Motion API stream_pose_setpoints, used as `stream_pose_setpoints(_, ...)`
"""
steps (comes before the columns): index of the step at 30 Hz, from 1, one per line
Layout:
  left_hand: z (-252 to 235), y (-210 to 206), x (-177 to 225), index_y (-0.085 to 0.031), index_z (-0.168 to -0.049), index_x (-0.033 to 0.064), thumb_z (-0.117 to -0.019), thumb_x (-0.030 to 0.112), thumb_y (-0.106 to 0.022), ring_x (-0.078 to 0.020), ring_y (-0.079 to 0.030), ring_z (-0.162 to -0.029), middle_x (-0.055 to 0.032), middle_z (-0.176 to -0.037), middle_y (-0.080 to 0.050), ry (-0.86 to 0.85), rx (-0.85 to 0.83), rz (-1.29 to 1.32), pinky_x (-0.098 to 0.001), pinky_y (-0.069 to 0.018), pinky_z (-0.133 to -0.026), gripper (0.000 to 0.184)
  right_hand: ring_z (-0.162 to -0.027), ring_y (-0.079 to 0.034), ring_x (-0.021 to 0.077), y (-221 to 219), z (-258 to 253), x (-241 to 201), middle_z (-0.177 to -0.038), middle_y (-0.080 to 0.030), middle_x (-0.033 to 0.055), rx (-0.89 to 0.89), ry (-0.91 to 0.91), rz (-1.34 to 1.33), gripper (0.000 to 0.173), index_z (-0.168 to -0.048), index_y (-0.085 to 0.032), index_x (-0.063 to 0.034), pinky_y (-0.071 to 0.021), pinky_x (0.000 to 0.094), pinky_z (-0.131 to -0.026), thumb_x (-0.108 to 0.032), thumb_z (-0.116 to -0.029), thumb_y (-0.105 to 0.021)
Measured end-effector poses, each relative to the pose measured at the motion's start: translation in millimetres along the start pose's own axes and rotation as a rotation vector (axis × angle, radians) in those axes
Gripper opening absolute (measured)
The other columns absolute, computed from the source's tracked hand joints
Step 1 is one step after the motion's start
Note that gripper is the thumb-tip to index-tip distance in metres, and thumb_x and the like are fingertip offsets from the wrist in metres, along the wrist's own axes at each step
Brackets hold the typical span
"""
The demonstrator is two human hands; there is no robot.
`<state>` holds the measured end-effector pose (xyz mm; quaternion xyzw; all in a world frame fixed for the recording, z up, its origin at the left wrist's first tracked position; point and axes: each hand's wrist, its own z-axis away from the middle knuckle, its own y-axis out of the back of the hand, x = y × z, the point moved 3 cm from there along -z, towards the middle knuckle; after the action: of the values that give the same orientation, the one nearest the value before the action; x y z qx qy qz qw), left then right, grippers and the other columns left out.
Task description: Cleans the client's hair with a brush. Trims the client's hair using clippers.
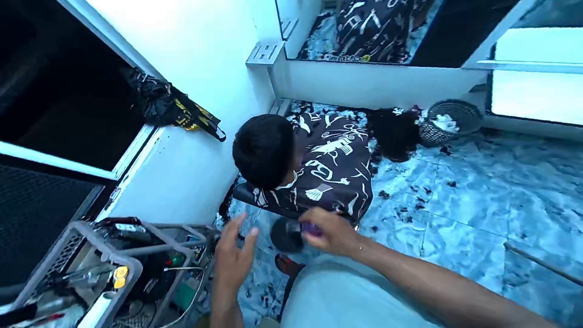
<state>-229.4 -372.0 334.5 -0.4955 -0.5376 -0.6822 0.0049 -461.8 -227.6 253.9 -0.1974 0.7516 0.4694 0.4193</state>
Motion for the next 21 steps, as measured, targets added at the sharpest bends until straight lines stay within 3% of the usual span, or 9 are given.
stream_pose_setpoints(2,-42,0,42,-0.054,-0.146,0.0035,-0.0996,0.044,-0.062,-0.0303,-0.051,-0.139,-0.0207,-0.150,-0.053,-0.048,0.095,-0.119,-0.0503,-0.0447,-0.113,0.062,-0.096,-0.070,0.0297,17,-19,26,-0.108,-0.071,0.0194,0.163,-0.089,-0.083,0.034,-0.117,-0.071,-0.0001,-0.0591,0.0495,-0.086,-0.024,-0.0915,-0.072)
stream_pose_setpoints(4,-93,-3,68,-0.043,-0.156,0.0124,-0.0967,0.049,-0.066,-0.0344,-0.043,-0.146,-0.0212,-0.159,-0.041,-0.023,0.068,-0.208,-0.0564,-0.0408,-0.116,0.074,-0.103,-0.069,0.0288,6,-27,47,-0.115,-0.068,0.0179,-0.007,-0.104,-0.174,0.035,-0.121,-0.068,-0.0039,-0.0576,0.0502,-0.092,-0.025,-0.0930,-0.071)
stream_pose_setpoints(6,-150,-7,83,-0.035,-0.162,0.0225,-0.0920,0.058,-0.069,-0.0390,-0.037,-0.148,-0.0221,-0.162,-0.035,0.033,-0.004,-0.271,-0.0621,-0.0380,-0.116,0.085,-0.108,-0.068,0.0268,-1,-19,32,-0.120,-0.069,0.0175,-0.231,0.008,-0.238,0.036,-0.124,-0.068,-0.0031,-0.0563,0.0456,-0.097,-0.023,-0.0938,-0.070)
stream_pose_setpoints(9,-218,-19,91,-0.030,-0.164,0.0262,-0.0860,0.072,-0.066,-0.0379,-0.041,-0.147,-0.0195,-0.160,-0.041,0.118,-0.190,-0.386,-0.0644,-0.0368,-0.116,0.097,-0.099,-0.069,0.0263,18,-43,43,-0.109,-0.071,0.0145,0.033,-0.072,-0.221,0.029,-0.113,-0.073,-0.0060,-0.0583,0.0476,-0.089,-0.022,-0.0898,-0.073)
stream_pose_setpoints(13,-249,-31,99,-0.037,-0.160,0.0212,-0.0881,0.063,-0.071,-0.0325,-0.052,-0.140,-0.0145,-0.151,-0.054,0.208,-0.356,-0.443,-0.0621,-0.0396,-0.114,0.090,-0.108,-0.068,0.0262,17,-44,45,-0.118,-0.070,0.0152,-0.186,-0.057,-0.236,0.035,-0.122,-0.070,-0.0060,-0.0560,0.0464,-0.095,-0.024,-0.0920,-0.069)
stream_pose_setpoints(16,-251,-32,99,-0.042,-0.156,0.0249,-0.0849,0.054,-0.078,-0.0345,-0.054,-0.135,-0.0160,-0.147,-0.056,0.264,-0.331,-0.417,-0.0638,-0.0426,-0.110,0.085,-0.103,-0.068,0.0296,33,-57,70,-0.113,-0.069,0.0149,-0.019,-0.183,-0.249,0.028,-0.115,-0.072,-0.0077,-0.0559,0.0535,-0.091,-0.022,-0.0911,-0.072)
stream_pose_setpoints(17,-248,-32,97,-0.042,-0.156,0.0263,-0.0835,0.053,-0.080,-0.0347,-0.054,-0.135,-0.0165,-0.147,-0.056,0.283,-0.326,-0.404,-0.0642,-0.0431,-0.109,0.086,-0.106,-0.067,0.0296,28,-56,73,-0.114,-0.068,0.0149,-0.072,-0.155,-0.254,0.029,-0.115,-0.072,-0.0082,-0.0553,0.0536,-0.094,-0.022,-0.0904,-0.072)
stream_pose_setpoints(19,-249,-30,96,-0.043,-0.154,0.0277,-0.0813,0.051,-0.082,-0.0344,-0.055,-0.134,-0.0168,-0.147,-0.055,0.298,-0.320,-0.388,-0.0641,-0.0442,-0.108,0.086,-0.108,-0.067,0.0255,25,-43,43,-0.117,-0.069,0.0136,-0.281,0.056,-0.288,0.030,-0.117,-0.073,-0.0085,-0.0556,0.0466,-0.097,-0.023,-0.0912,-0.071)
stream_pose_setpoints(21,-248,-29,94,-0.044,-0.154,0.0276,-0.0806,0.047,-0.083,-0.0336,-0.055,-0.134,-0.0166,-0.147,-0.055,0.312,-0.319,-0.356,-0.0634,-0.0450,-0.107,0.085,-0.105,-0.069,0.0223,44,-38,9,-0.114,-0.071,0.0122,-0.211,0.259,-0.312,0.024,-0.113,-0.074,-0.0076,-0.0579,0.0413,-0.092,-0.019,-0.0925,-0.069)
